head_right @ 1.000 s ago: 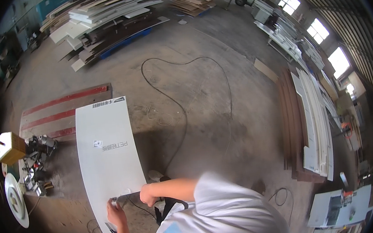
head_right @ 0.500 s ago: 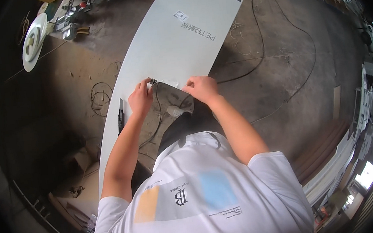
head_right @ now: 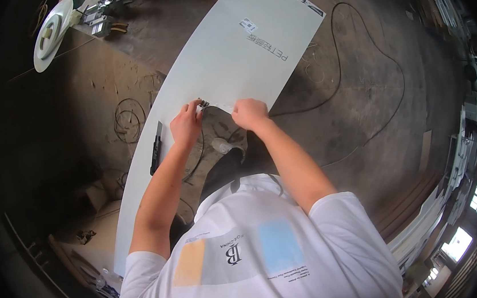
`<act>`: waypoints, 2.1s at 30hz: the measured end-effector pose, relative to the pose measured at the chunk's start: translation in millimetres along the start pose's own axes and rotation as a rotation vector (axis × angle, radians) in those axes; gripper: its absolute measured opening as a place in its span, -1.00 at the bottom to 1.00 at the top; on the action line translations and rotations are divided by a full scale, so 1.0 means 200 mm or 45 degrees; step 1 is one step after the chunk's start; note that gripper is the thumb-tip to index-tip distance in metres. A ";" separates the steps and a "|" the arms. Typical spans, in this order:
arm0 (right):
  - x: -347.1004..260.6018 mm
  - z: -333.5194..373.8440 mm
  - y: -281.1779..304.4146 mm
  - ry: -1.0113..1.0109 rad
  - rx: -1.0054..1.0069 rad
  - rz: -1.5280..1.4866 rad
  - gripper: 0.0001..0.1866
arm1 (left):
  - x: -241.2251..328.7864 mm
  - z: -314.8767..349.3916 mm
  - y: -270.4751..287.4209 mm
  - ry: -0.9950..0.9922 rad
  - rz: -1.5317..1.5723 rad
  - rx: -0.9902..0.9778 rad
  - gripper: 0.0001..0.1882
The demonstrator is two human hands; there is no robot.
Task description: The person prepares a large white furniture panel by applying and trimming edge banding. They use a utility knife to trim excess material along the curved edge of the panel, followed by a heat gun and a small roller to secure the edge.
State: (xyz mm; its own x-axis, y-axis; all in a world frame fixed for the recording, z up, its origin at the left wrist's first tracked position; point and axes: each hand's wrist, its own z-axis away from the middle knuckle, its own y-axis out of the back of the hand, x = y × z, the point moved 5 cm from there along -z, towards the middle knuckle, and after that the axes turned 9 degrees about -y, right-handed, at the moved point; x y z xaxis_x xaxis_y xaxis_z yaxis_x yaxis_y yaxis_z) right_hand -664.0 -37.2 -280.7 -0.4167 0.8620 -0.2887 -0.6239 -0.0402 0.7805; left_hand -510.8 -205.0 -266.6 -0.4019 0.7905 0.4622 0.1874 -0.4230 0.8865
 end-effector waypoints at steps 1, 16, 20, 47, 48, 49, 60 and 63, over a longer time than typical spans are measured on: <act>0.01 -0.01 0.04 0.009 -0.008 0.007 -0.77 | -0.01 0.01 0.00 -0.029 0.019 0.020 -0.66; -0.10 0.00 0.19 0.081 -0.100 0.495 -0.51 | 0.00 -0.02 0.00 -0.030 0.003 -0.030 -0.65; 0.00 -0.12 -0.06 0.185 -0.112 0.315 -0.63 | -0.07 -0.01 -0.09 -0.095 0.051 0.026 -0.65; -0.07 0.54 -0.36 0.694 -0.459 0.381 -0.77 | -0.04 -0.07 -0.12 -0.038 -0.100 -0.048 -0.59; -0.03 0.51 -0.27 0.575 -0.384 0.253 -0.70 | -0.02 -0.06 -0.08 -0.011 -0.081 -0.108 -0.60; 0.09 0.44 -0.26 0.544 -0.235 0.085 -0.69 | 0.05 -0.11 -0.04 -0.025 -0.050 -0.150 -0.60; 0.73 0.56 -0.30 -0.495 -0.389 -0.853 -0.80 | 0.32 0.11 -0.10 -0.452 0.021 -0.035 -0.39; 0.86 0.57 -0.34 -0.289 -0.150 -0.619 -0.78 | 0.59 0.15 -0.18 -0.813 -0.115 -0.219 -0.31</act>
State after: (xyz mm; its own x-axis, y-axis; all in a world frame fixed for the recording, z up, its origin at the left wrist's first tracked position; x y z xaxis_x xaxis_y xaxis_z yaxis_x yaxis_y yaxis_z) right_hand -617.9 172.2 -321.1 0.0832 0.8823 -0.4634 -0.7842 0.3448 0.5158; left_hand -537.4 -82.6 -242.1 0.2102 0.9109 0.3551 0.0110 -0.3654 0.9308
